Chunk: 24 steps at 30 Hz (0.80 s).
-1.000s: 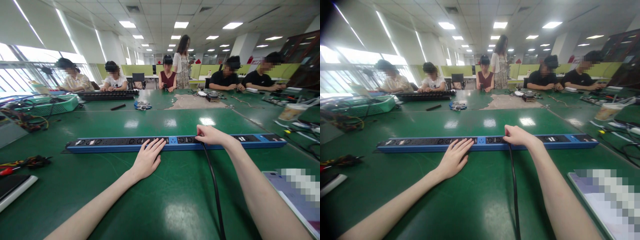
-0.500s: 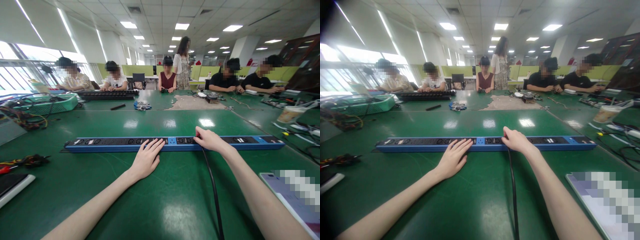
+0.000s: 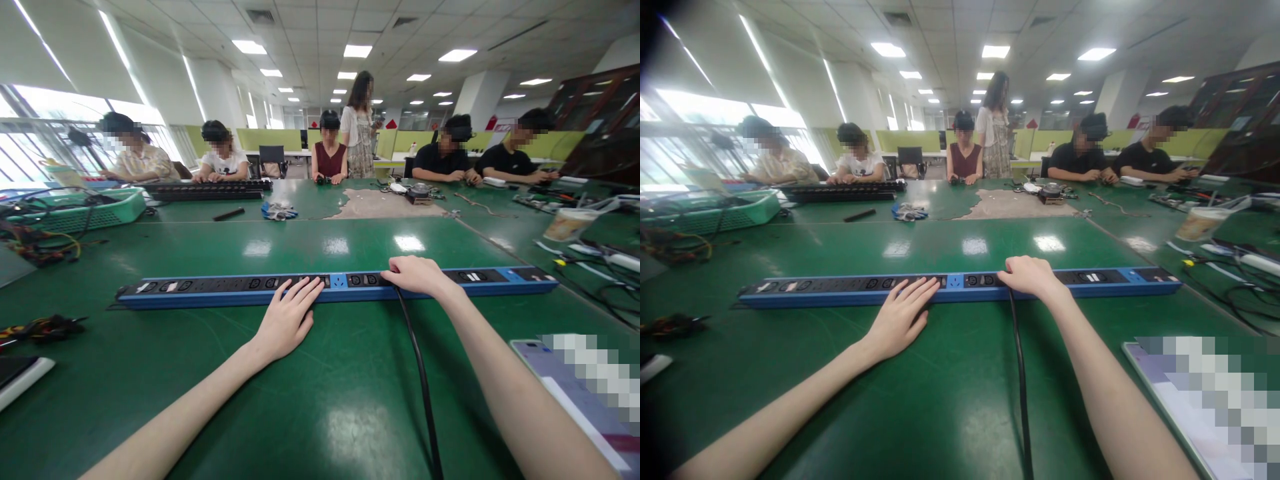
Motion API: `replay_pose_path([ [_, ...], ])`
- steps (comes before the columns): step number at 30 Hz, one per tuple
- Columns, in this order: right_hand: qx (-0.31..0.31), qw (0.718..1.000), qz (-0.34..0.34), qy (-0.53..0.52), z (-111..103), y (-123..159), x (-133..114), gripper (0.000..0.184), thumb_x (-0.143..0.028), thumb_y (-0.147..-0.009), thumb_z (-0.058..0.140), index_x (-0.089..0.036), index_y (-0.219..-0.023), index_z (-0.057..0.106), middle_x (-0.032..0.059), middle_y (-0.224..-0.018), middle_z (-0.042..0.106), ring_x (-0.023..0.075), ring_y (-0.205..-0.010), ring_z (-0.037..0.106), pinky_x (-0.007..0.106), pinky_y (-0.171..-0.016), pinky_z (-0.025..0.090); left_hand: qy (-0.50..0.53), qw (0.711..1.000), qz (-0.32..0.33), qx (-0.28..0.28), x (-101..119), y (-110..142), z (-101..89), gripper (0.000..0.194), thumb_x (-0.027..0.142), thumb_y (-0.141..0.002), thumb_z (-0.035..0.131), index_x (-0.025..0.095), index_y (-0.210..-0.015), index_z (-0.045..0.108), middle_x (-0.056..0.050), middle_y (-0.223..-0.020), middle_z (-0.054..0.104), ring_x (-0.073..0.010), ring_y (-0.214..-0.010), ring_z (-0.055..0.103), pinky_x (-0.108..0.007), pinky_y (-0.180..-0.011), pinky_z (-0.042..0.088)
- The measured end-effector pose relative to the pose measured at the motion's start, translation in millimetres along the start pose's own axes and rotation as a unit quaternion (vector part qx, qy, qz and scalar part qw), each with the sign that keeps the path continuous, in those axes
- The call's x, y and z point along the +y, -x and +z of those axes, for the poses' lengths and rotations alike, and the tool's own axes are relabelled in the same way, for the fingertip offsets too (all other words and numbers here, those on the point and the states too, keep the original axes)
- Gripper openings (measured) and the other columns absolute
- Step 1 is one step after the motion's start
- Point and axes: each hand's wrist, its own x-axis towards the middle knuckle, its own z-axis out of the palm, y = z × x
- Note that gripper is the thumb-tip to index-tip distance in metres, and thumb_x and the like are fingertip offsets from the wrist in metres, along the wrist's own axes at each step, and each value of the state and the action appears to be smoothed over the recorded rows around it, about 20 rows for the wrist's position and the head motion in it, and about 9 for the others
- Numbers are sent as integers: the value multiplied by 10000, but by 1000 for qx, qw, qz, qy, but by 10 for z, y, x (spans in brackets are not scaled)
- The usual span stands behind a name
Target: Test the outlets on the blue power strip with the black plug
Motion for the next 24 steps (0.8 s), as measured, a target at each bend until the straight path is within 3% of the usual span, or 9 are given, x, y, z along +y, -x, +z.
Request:
replay_pose_path([
  [3,42,997,18,-68,-146,-14,97,468,-612,-924,448,-193,-830,634,83,-878,689,202,-792,609,281,-691,391,-1,1000,0,-1,1,-5,2,715,181,-962,443,315,-1632,232,15,-1675,284,-224,-1546,287,-502,-1284,177],
  [7,153,966,6,-210,-485,136,363,534,-691,-933,431,-190,-898,613,50,-820,673,156,-726,575,251,-641,388,1,1000,0,1,1,-11,12,724,184,-958,455,319,-1633,229,15,-1673,291,-230,-1543,295,-500,-1280,192],
  [10,148,953,4,-265,-632,281,631,589,-760,-887,486,-188,-940,611,43,-786,656,141,-660,560,252,-608,396,1,1000,-2,3,5,-12,22,713,185,-964,444,321,-1632,232,17,-1673,290,-227,-1543,295,-499,-1279,192],
  [17,170,967,94,-164,-473,231,1205,616,-788,-804,579,-182,-896,642,72,-775,659,170,-644,557,288,-587,384,-5,1000,2,1,3,-10,24,710,180,-970,431,320,-1634,221,13,-1673,289,-226,-1542,295,-503,-1275,197],
  [20,164,972,89,-140,-412,173,1302,589,-754,-817,572,-182,-912,673,80,-806,680,185,-677,581,296,-599,399,-6,1000,7,4,4,-14,25,720,176,-966,432,318,-1637,213,8,-1670,298,-231,-1542,297,-511,-1273,200],
  [24,108,986,40,-122,-328,117,1314,509,-673,-815,601,-194,-951,705,69,-861,711,196,-722,625,294,-635,451,-9,1000,5,2,5,-15,30,719,179,-966,433,317,-1637,215,12,-1667,305,-230,-1543,294,-511,-1276,197],
])
